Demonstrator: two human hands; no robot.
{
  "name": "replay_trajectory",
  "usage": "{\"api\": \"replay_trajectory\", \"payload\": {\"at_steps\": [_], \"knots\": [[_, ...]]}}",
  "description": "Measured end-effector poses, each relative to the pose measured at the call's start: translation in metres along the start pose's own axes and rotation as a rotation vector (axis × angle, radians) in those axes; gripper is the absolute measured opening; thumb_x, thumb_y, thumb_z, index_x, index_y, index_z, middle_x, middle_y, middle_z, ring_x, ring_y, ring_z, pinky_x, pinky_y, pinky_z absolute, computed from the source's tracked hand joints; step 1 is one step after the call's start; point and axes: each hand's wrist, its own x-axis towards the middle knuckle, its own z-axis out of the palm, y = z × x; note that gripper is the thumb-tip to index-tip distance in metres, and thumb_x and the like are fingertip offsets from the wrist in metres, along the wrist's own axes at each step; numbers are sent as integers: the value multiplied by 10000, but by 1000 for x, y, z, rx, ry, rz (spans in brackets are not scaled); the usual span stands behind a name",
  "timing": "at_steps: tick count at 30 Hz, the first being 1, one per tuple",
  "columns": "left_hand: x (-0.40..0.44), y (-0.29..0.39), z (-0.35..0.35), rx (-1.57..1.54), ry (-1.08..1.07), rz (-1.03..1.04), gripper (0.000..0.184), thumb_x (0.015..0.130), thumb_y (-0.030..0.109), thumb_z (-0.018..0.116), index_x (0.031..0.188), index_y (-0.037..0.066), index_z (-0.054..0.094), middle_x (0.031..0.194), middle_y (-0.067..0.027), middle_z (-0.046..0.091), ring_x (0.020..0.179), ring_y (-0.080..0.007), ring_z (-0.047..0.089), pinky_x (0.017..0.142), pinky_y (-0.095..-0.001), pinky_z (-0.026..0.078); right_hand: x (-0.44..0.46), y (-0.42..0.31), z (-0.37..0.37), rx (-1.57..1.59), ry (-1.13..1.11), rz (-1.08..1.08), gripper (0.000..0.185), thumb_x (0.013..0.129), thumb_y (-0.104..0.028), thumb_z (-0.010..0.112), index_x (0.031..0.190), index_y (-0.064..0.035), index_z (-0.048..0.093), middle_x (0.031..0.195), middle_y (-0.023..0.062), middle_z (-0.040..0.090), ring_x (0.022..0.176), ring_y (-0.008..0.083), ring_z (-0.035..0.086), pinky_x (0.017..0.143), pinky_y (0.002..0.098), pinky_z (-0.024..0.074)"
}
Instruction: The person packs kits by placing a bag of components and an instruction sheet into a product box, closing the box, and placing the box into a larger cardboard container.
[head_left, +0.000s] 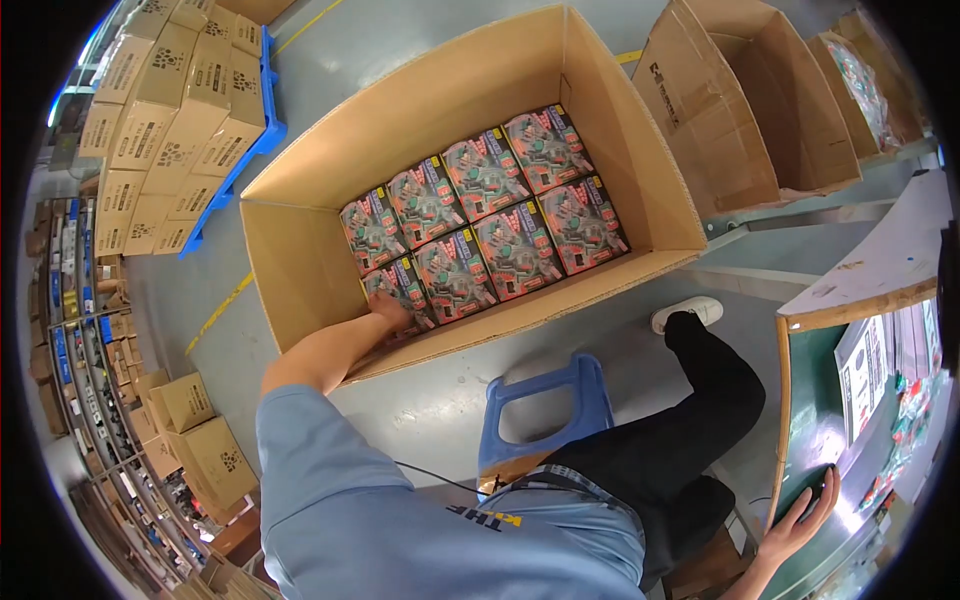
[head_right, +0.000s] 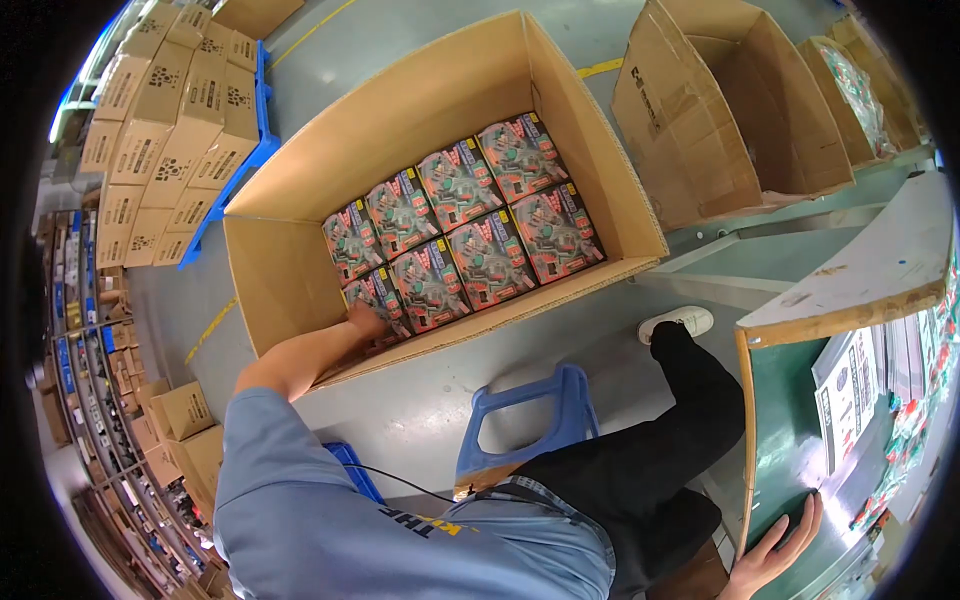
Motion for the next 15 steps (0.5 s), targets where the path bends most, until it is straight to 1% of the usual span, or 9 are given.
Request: {"api": "replay_trajectory", "payload": {"at_steps": [3, 4, 6, 7, 10, 11, 14, 15], "knots": [[16, 6, -8, -110, -220, -97, 1002, 766, 296, 845, 1569, 29, 309, 1610, -236, 344, 1425, -457, 468, 1122, -470, 491, -5, -4, 2, 15, 1, 46, 419, 1106, -178, 457, 1462, 28, 538, 1522, 216, 526, 1419, 385, 494, 1180, 465, 376], [5, 9, -16, -112, -221, -92, 1002, 766, 296, 845, 1569, 29, 309, 1610, -236, 344, 1425, -457, 468, 1122, -470, 491, -5, -3, 2, 11, 0, 38, 419, 1106, -178, 457, 1461, 29, 538, 1522, 214, 526, 1420, 382, 495, 1177, 463, 379], [-30, 17, -43, -298, -8, -136, 1044, 804, 389, 816, 1623, 30, 278, 1616, -235, 381, 1356, -505, 526, 1121, -498, 481, -5, -2, -1, -6, -3, 24, 419, 1107, -179, 458, 1461, 30, 538, 1522, 212, 527, 1421, 378, 495, 1171, 459, 387], [-33, 20, -39, -297, -16, -136, 1044, 804, 389, 816, 1623, 30, 278, 1616, -235, 381, 1356, -505, 526, 1121, -498, 481, -6, -1, -4, -12, -8, 23, 419, 1107, -179, 458, 1461, 30, 538, 1522, 212, 527, 1421, 378, 495, 1171, 459, 387], [-33, 24, -45, -407, 113, 38, 1029, 868, 392, 761, 1648, 22, 200, 1650, -286, 264, 1402, -545, 451, 1157, -544, 421, -5, 0, -1, -31, -3, -4, 421, 1110, -186, 457, 1460, 33, 537, 1520, 210, 531, 1410, 374, 508, 1160, 453, 397], [-33, 30, -44, -409, 115, 40, 1029, 868, 392, 761, 1648, 22, 200, 1650, -286, 264, 1402, -545, 451, 1157, -544, 421, -4, 0, 1, -32, 1, -4, 421, 1110, -186, 457, 1460, 33, 537, 1520, 210, 531, 1410, 374, 508, 1160, 453, 397], [-47, 42, -23, -191, 255, 192, 990, 931, 410, 697, 1656, 8, 155, 1613, -347, 261, 1422, -543, 417, 1179, -576, 373, -7, 0, 2, -10, 16, 60, 425, 1114, -197, 452, 1458, 39, 534, 1508, 213, 540, 1396, 378, 521, 1158, 449, 399], [-46, 41, -18, -193, 249, 184, 990, 931, 410, 697, 1656, 8, 155, 1613, -347, 261, 1422, -543, 417, 1179, -576, 373, -6, 1, 2, -10, 9, 52, 425, 1114, -197, 452, 1458, 39, 534, 1508, 213, 540, 1396, 378, 521, 1158, 449, 399]]}}
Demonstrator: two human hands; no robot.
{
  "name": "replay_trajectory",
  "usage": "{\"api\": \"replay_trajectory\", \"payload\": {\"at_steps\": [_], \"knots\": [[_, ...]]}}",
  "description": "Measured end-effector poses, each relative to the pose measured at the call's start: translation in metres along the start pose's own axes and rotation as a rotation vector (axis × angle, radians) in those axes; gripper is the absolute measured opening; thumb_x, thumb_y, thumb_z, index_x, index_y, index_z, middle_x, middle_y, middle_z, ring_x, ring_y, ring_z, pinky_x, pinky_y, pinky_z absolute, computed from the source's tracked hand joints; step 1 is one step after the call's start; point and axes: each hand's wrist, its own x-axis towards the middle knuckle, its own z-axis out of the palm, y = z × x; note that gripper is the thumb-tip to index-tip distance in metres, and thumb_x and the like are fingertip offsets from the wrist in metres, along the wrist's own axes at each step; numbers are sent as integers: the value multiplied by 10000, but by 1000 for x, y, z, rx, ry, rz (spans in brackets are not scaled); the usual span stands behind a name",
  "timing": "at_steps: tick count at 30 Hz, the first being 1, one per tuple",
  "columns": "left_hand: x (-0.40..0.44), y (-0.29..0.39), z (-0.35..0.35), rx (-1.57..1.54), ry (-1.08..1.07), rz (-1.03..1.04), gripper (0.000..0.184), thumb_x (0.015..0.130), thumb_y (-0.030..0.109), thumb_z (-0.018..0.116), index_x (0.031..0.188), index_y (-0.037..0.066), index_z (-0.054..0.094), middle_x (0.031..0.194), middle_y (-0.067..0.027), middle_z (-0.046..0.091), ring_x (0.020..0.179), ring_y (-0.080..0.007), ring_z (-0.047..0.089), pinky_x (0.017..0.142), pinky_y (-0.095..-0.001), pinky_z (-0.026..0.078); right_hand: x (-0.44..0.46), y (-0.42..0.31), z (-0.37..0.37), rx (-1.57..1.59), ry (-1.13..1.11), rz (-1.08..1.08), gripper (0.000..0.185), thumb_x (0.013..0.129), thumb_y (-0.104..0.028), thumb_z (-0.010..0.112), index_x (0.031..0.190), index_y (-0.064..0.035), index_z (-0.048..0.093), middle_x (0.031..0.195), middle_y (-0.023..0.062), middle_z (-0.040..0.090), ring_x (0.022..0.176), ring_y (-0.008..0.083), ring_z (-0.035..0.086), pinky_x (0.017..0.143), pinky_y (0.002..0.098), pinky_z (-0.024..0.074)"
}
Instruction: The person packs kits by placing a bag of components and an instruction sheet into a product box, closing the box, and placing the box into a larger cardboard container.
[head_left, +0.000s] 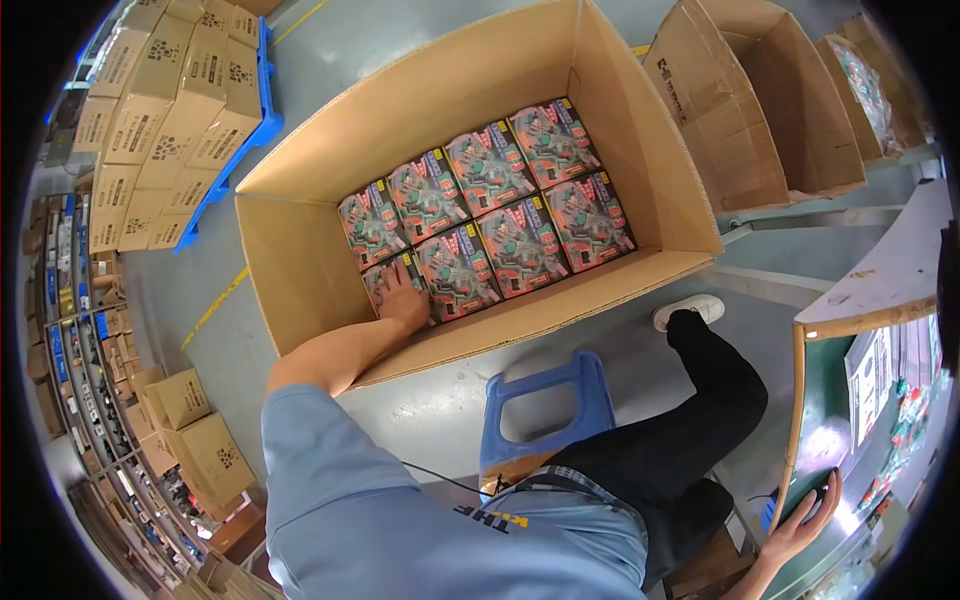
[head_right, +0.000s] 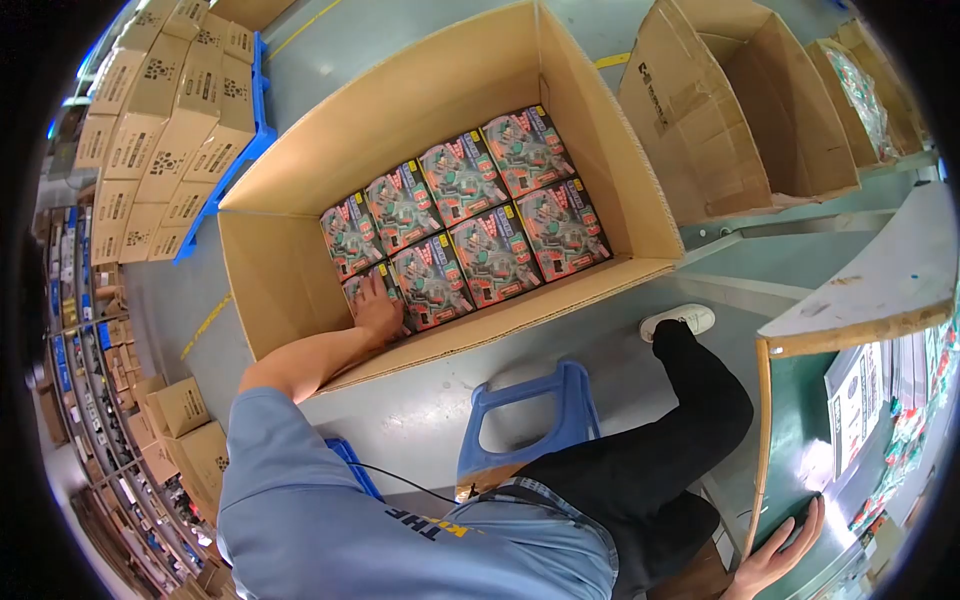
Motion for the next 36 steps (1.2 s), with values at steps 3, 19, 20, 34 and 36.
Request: {"api": "replay_trajectory", "payload": {"at_steps": [3, 19, 20, 34, 36], "knots": [[12, -12, 22, 29, -53, 114, 998, 946, 427, 694, 1645, -27, 144, 1611, -379, 228, 1411, -559, 415, 1170, -578, 387, -1, 6, 1, 3, 6, -48, 428, 1119, -208, 445, 1458, 38, 533, 1497, 214, 549, 1390, 377, 527, 1159, 448, 398], [48, -19, -34, 23, -864, -226, 971, 854, 654, 757, 1467, -49, 486, 1377, -297, 598, 1197, -369, 656, 993, -472, 548, 0, -4, -1, -22, 4, -12, 408, 1106, -181, 456, 1449, 20, 549, 1496, 228, 544, 1400, 376, 516, 1182, 447, 379], [38, -16, -32, 131, -599, -53, 900, 870, 644, 747, 1423, -35, 537, 1315, -271, 634, 1153, -338, 669, 956, -458, 557, 0, -6, 0, -29, 15, 1, 408, 1106, -181, 456, 1449, 20, 549, 1496, 228, 544, 1400, 376, 516, 1182, 447, 379], [-171, 292, -285, -719, 167, 1162, 239, 1091, 179, 574, 1184, -20, 667, 1095, -91, 682, 988, -167, 629, 879, -304, 523, 2, -8, -10, 269, 215, -22, 369, 911, -175, 725, 1246, -28, 671, 1335, 182, 634, 1239, 383, 607, 1064, 483, 481], [-261, 323, -286, -753, 111, 1439, 159, 1068, 102, 573, 1129, -22, 652, 1035, -110, 668, 937, -201, 628, 830, -313, 530, -1, -3, -12, 299, 242, -27, 369, 932, -195, 720, 1260, -34, 663, 1336, 176, 633, 1234, 369, 613, 1058, 466, 489]]}}
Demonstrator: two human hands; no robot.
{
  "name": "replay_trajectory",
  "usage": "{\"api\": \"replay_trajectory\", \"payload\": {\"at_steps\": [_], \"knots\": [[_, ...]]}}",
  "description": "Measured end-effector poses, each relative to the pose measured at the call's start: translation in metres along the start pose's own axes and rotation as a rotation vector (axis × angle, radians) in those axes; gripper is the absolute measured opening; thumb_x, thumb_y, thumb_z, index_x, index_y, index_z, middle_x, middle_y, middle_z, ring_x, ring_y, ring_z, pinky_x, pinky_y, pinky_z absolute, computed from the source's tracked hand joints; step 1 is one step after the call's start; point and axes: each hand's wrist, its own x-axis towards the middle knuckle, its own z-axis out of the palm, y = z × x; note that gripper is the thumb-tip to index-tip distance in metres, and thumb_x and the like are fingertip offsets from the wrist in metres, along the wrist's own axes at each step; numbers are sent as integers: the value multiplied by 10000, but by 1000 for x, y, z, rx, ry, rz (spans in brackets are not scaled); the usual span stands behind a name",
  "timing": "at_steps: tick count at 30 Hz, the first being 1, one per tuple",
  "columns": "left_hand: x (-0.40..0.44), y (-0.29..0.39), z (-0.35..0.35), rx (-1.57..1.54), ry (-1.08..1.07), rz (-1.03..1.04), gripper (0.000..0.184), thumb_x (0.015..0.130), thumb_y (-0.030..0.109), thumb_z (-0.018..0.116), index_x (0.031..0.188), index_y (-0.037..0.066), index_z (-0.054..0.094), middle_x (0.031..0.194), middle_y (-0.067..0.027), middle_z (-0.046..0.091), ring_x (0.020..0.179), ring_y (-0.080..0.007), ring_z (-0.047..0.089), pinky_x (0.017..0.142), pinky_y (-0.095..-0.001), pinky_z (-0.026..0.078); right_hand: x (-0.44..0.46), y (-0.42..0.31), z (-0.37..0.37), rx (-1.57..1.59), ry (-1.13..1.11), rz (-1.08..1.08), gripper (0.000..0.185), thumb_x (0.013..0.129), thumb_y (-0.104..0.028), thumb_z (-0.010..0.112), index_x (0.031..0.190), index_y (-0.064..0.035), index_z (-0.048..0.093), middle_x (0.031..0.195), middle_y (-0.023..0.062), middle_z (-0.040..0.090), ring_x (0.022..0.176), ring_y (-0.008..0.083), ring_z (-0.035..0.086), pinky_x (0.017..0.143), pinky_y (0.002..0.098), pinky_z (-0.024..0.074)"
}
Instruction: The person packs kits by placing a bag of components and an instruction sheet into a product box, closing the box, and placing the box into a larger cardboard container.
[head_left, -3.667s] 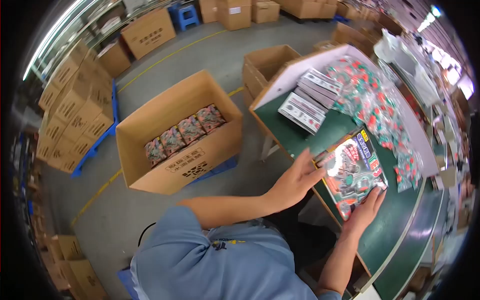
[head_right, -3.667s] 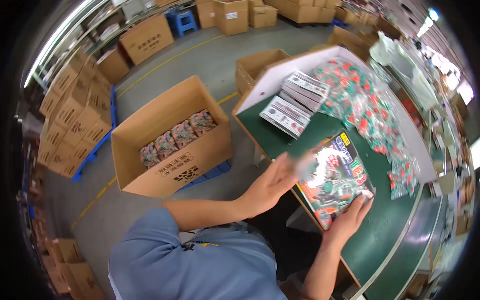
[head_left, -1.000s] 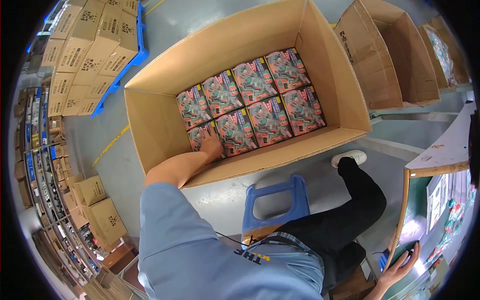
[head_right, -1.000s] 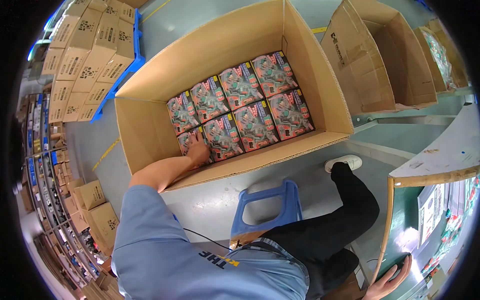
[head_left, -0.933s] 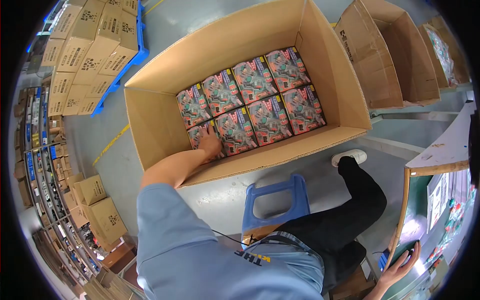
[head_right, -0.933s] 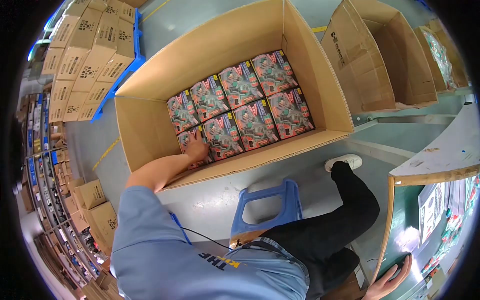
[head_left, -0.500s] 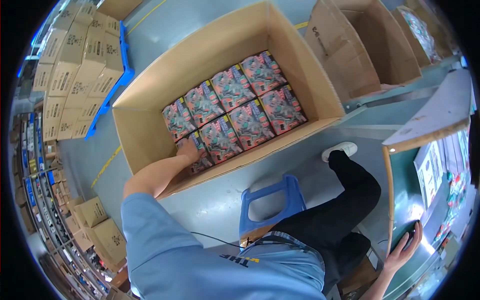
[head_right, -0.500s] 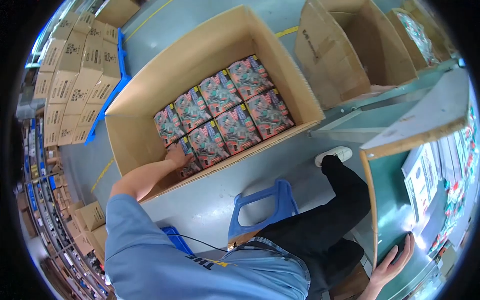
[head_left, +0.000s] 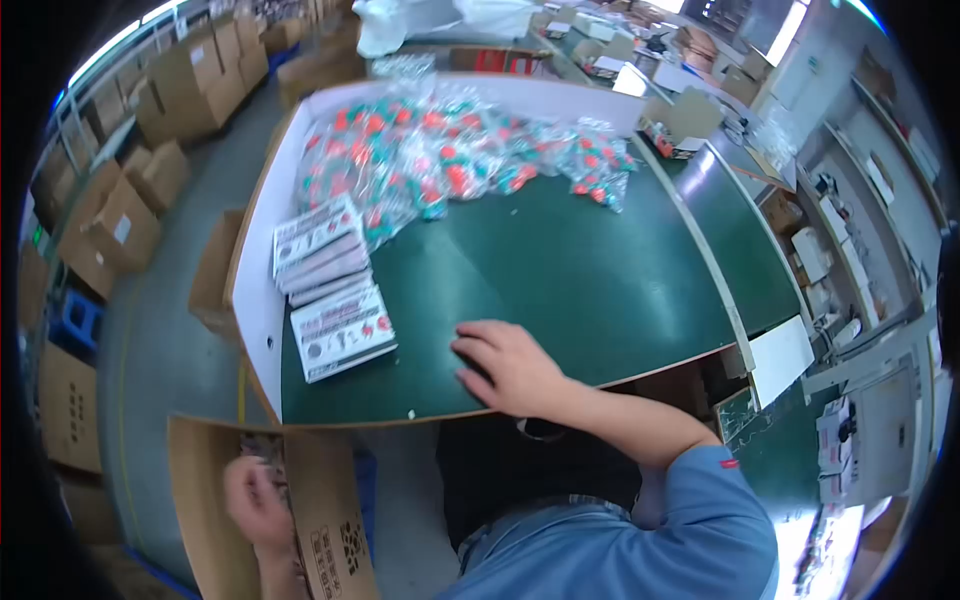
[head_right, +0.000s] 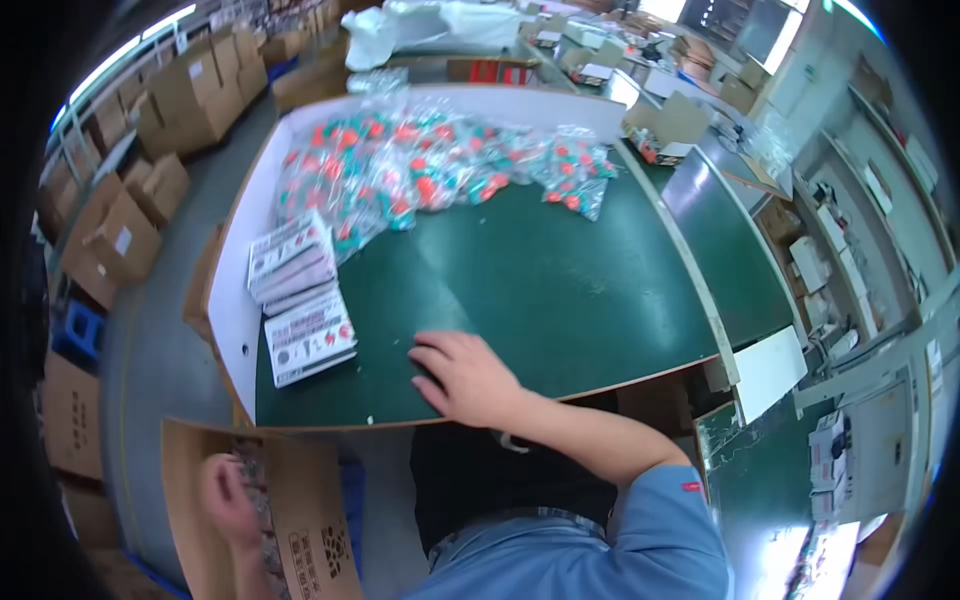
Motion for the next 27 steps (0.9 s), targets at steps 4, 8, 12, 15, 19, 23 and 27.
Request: {"api": "replay_trajectory", "payload": {"at_steps": [4, 8, 12, 15, 19, 23, 27], "knots": [[24, 96, 118, 36, -151, 563, 174, 940, -26, 670, 1113, -12, 666, 1105, -186, 686, 951, -344, 690, 838, -372, 570, -10, 16, -4, 121, 87, -3, 343, 963, -163, 686, 1278, -34, 645, 1341, 182, 628, 1242, 371, 608, 1047, 445, 497], [71, 164, 227, -208, -380, 515, 222, 939, 15, 691, 1157, -3, 658, 1126, -181, 677, 964, -333, 696, 870, -388, 568, -20, 45, -33, 474, 226, 83, 307, 993, -109, 644, 1286, -21, 626, 1279, 181, 634, 1167, 338, 642, 982, 401, 529], [129, 202, 334, -164, -589, 592, 189, 972, 123, 694, 1119, 5, 677, 1061, -140, 676, 946, -301, 693, 825, -370, 561, -45, 117, -96, 341, 435, 363, 293, 1005, -80, 637, 1294, -33, 629, 1144, 143, 632, 985, 231, 662, 848, 344, 555], [172, 210, 431, -75, -634, 702, 195, 986, 209, 689, 1016, 17, 683, 997, -132, 666, 914, -345, 662, 826, -422, 541, -59, 194, -130, 187, 581, 552, 320, 994, -108, 662, 1307, -48, 633, 1167, 143, 635, 992, 238, 662, 854, 357, 558], [182, 234, 504, 92, -610, 840, 269, 971, 287, 707, 886, 38, 650, 922, -121, 637, 852, -355, 608, 804, -463, 497, -81, 306, -170, -303, 711, 529, 438, 972, -145, 672, 1393, -72, 576, 1237, 177, 625, 1035, 323, 671, 893, 429, 567], [179, 238, 525, 108, -551, 799, 299, 956, 296, 721, 823, 48, 620, 861, -117, 617, 825, -345, 588, 776, -462, 479, -75, 377, -205, -402, 707, 689, 538, 962, -159, 662, 1470, -90, 502, 1295, 216, 607, 1118, 395, 665, 933, 469, 565], [182, 241, 527, 74, -525, 742, 307, 947, 281, 723, 784, 55, 597, 811, -110, 603, 820, -345, 587, 759, -470, 471, -29, 446, -241, -400, 482, 911, 570, 970, -199, 643, 1502, -97, 466, 1327, 240, 595, 1167, 414, 667, 942, 501, 571]]}}
